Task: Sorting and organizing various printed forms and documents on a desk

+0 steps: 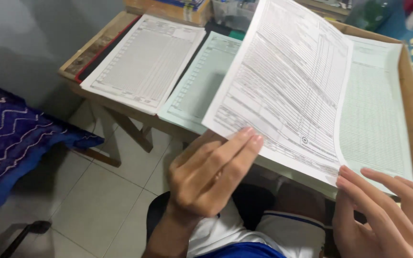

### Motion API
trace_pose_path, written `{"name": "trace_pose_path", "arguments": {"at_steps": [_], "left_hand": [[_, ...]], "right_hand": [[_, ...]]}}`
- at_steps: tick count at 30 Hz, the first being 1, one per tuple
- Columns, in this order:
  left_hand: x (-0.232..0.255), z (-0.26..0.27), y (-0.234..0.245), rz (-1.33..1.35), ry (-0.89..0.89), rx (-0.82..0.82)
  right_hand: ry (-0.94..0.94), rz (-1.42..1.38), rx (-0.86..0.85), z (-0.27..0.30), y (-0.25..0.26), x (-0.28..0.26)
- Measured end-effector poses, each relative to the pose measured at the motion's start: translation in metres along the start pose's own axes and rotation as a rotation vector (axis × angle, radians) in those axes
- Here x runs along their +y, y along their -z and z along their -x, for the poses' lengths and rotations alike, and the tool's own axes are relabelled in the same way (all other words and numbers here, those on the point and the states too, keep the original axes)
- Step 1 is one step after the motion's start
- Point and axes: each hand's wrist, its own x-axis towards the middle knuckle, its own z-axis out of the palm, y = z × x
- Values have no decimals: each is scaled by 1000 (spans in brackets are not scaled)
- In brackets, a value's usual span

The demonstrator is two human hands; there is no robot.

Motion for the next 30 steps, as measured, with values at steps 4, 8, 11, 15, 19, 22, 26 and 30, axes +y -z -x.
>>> {"name": "trace_pose_path", "arguments": {"at_steps": [4, 8, 11, 15, 19, 22, 26, 30], "left_hand": [[-32, 22, 35, -80, 156, 26], [-64, 44, 60, -176, 365, 141], [-95, 65, 71, -206, 393, 196], [-134, 92, 82, -227, 464, 217], [-168, 119, 82, -230, 546, 160], [-189, 135, 80, -156, 573, 86], [-209, 160, 74, -116, 684, 127], [-239, 189, 61, -123, 860, 238]], "right_hand": [[145, -102, -29, -36, -28, -31], [241, -187, -88, -72, -57, -75], [316, -277, -83, -90, -88, -101], [321, -410, 66, -98, -150, -129], [260, -407, 58, -100, -192, -145], [249, -389, 13, -97, -219, -148], [212, -386, -25, -93, -246, -146], [212, -399, -31, -93, -265, -142]]}}
